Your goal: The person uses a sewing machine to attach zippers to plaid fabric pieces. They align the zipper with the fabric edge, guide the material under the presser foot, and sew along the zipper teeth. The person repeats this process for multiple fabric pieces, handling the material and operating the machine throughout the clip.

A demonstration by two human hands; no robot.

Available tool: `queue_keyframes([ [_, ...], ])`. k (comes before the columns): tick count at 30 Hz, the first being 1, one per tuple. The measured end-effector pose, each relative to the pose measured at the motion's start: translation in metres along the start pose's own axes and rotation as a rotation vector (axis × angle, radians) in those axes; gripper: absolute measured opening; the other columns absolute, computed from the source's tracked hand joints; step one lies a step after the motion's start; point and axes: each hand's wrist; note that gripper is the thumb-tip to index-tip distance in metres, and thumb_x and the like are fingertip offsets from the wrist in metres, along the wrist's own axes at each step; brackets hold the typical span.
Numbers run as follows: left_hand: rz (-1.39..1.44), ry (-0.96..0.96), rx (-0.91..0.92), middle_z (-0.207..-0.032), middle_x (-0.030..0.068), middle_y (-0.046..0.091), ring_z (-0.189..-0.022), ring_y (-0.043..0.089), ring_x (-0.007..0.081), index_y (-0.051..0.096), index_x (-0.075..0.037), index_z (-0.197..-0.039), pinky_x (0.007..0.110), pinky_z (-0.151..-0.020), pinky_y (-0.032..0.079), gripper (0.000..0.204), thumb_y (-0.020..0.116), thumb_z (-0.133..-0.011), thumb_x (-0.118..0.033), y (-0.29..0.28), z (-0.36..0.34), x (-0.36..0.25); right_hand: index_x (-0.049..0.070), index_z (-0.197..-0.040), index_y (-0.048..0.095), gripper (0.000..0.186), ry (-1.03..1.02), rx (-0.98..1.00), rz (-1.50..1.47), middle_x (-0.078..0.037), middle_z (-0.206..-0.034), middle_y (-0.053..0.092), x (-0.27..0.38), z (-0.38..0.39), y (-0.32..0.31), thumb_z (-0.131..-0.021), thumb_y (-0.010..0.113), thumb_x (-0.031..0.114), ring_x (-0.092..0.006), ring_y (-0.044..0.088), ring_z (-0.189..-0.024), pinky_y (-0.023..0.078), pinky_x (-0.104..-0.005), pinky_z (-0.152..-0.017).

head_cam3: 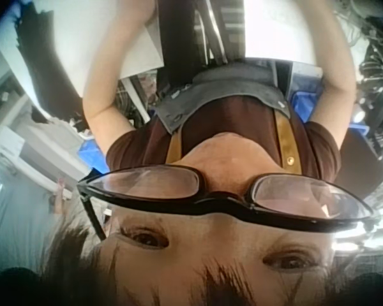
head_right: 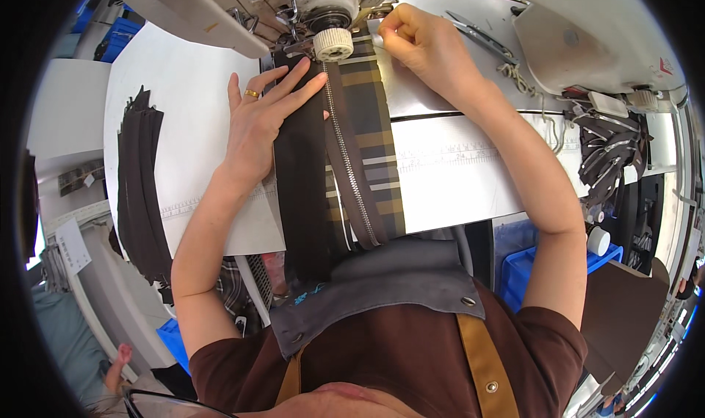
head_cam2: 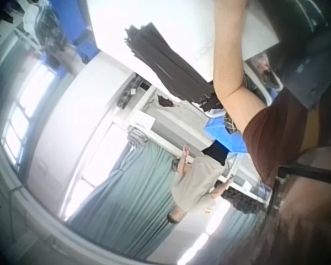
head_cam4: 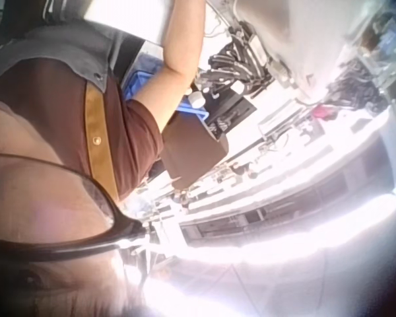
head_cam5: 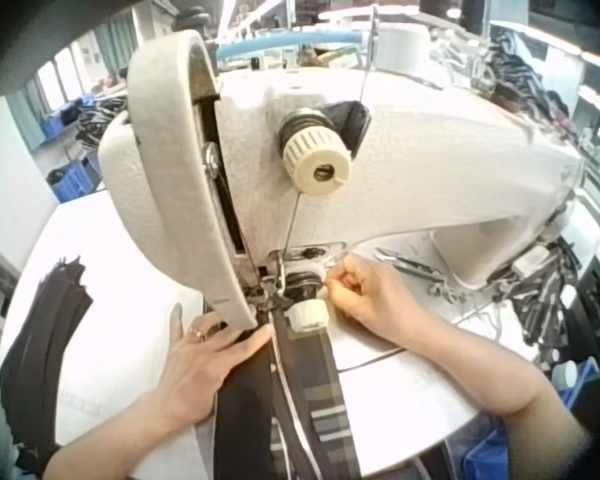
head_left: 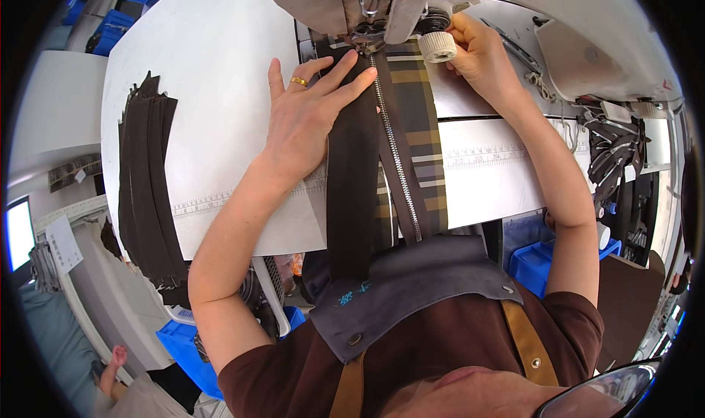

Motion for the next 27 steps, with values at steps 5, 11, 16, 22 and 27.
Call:
queue_keyframes([
  [5, 0.009, 0.008, -0.014, -0.133, 0.0038, 0.054, -0.118, 0.048, 0.0299, 0.058, -0.024, -0.126, 0.066, -0.104, 0.016, 0.048, 0.062, -0.079, -0.014, -0.001, 0.0, -0.001, 0.004, -0.088, 0.065, 0.019, -0.112, 0.01, 0.078, -0.007, -0.062, 0.059, -0.003, -0.002, 0.0, -0.087, 0.059, 0.022, -0.0167, 0.054, -0.055, 0.044, -0.0298, -0.054],
  [11, -0.017, 0.011, -0.002, -0.133, 0.0044, 0.054, -0.119, 0.048, 0.0298, 0.058, -0.024, -0.125, 0.064, -0.104, 0.015, 0.046, 0.063, -0.079, -0.019, 0.001, 0.0, 0.001, 0.008, -0.079, 0.059, 0.012, -0.45, -0.102, 0.746, -0.006, -0.075, 0.057, 0.015, 0.005, 0.014, -0.083, 0.062, 0.02, -0.0237, 0.062, -0.068, 0.049, -0.0362, -0.057],
  [16, 0.0, 0.023, -0.025, -0.132, 0.005, 0.054, -0.119, 0.048, 0.031, 0.056, -0.024, -0.126, 0.066, -0.103, 0.017, 0.048, 0.063, -0.079, -0.017, 0.002, 0.0, 0.001, 0.006, -0.077, 0.055, 0.012, -0.284, -0.099, 0.419, -0.008, -0.085, 0.059, 0.002, 0.006, 0.006, -0.08, 0.061, 0.015, -0.0233, 0.06, -0.069, 0.047, -0.0343, -0.054],
  [22, 0.001, -0.015, -0.011, -0.133, 0.0036, 0.054, -0.12, 0.048, 0.0284, 0.059, -0.024, -0.126, 0.061, -0.107, 0.011, 0.044, 0.061, -0.082, -0.025, 0.001, 0.0, -0.001, 0.005, -0.089, 0.061, 0.016, 0.08, 0.123, -0.107, -0.006, -0.068, 0.062, 0.016, -0.001, -0.007, -0.087, 0.059, 0.02, -0.0109, 0.053, -0.056, 0.045, -0.0253, -0.057],
  [27, 0.002, -0.012, -0.004, -0.134, 0.0031, 0.054, -0.12, 0.048, 0.0281, 0.059, -0.025, -0.126, 0.061, -0.107, 0.011, 0.043, 0.057, -0.083, -0.022, -0.001, -0.001, -0.001, 0.007, -0.089, 0.062, 0.012, -0.275, -0.107, 0.379, -0.007, -0.07, 0.063, 0.011, 0.005, 0.017, -0.088, 0.055, 0.017, -0.0227, 0.057, -0.059, 0.047, -0.0307, -0.06],
])
Point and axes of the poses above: each hand's wrist, its own z-axis away from the middle knuckle, its own y-axis out of the palm, x = y × z
